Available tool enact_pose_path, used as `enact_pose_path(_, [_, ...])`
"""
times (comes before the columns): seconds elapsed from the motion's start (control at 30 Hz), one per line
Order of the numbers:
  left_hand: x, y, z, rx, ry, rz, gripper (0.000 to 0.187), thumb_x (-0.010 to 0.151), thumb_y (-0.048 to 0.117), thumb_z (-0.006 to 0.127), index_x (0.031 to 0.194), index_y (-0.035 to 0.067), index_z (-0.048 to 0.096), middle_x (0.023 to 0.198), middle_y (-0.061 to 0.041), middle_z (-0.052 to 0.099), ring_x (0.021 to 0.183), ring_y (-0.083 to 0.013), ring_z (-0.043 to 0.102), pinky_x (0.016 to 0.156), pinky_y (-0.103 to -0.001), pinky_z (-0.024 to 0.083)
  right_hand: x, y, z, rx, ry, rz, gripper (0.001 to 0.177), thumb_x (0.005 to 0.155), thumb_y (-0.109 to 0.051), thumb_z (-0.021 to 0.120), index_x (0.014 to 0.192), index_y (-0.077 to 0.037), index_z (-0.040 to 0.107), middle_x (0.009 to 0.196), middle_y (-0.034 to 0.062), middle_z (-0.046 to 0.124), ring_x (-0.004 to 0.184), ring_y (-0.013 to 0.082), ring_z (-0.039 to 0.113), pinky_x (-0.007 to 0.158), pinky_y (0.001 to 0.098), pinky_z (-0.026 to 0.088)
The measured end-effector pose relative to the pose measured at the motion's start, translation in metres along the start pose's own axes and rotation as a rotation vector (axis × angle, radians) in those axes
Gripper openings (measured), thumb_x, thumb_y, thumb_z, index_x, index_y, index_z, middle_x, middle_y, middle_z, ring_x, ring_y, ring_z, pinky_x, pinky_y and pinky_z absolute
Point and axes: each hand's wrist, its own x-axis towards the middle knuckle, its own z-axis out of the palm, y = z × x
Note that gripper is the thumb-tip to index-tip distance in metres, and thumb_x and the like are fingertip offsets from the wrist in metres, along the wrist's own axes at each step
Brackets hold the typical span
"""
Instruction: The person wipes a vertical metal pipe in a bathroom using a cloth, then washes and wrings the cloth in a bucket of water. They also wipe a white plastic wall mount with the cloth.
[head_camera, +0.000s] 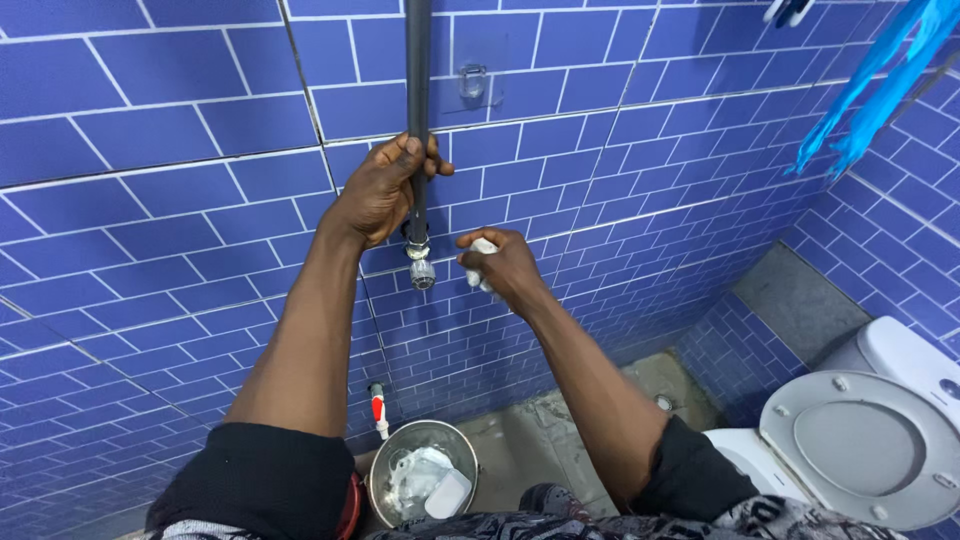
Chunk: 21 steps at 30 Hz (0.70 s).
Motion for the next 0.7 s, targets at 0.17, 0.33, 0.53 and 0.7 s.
enact_pose_path(0.17, [-0.001, 0.002, 0.003, 0.021, 0.024, -0.003, 0.03, 0.092, 0.04, 0.057, 0.093, 0.01, 0.057, 0.078, 0.0, 0.056, 0.096, -0.02, 0.063, 0.094, -0.033, 0.049, -0.003, -0.006, 0.008, -0.096, -0.077, -0.016, 0.037, 0.075, -0.005, 0.068, 0.112, -0.006, 0.069, 0.084, 0.0092, 0.07, 0.066, 0.016, 0.063, 0.058, 0.0299, 0.053])
enact_pose_path(0.33, [-0.003, 0.005, 0.008, 0.053, 0.056, -0.013, 0.035, 0.092, 0.045, 0.053, 0.095, 0.01, 0.058, 0.075, 0.0, 0.055, 0.094, -0.0198, 0.063, 0.095, -0.034, 0.05, 0.0, 0.002, 0.011, -0.28, -0.154, -0.165, 0.049, 0.073, -0.004, 0.067, 0.121, -0.009, 0.06, 0.11, 0.0054, 0.062, 0.099, 0.0211, 0.063, 0.085, 0.032, 0.052])
enact_pose_path(0.53, [-0.005, 0.008, 0.009, 0.054, 0.033, -0.018, 0.036, 0.093, 0.046, 0.055, 0.097, 0.01, 0.057, 0.079, 0.0, 0.054, 0.095, -0.0199, 0.061, 0.095, -0.035, 0.048, -0.001, 0.007, 0.006, -0.393, -0.219, -0.192, 0.062, 0.072, -0.002, 0.063, 0.131, -0.012, 0.05, 0.119, 0.0097, 0.054, 0.114, 0.0248, 0.055, 0.096, 0.0355, 0.051])
enact_pose_path(0.7, [-0.005, 0.011, 0.011, 0.095, 0.067, -0.054, 0.035, 0.093, 0.047, 0.053, 0.094, 0.011, 0.056, 0.077, 0.002, 0.052, 0.095, -0.0183, 0.061, 0.089, -0.034, 0.05, 0.001, 0.0, 0.003, -0.365, -0.288, -0.252, 0.072, 0.071, 0.001, 0.059, 0.138, -0.018, 0.043, 0.122, 0.0102, 0.047, 0.111, 0.0257, 0.055, 0.089, 0.0359, 0.055])
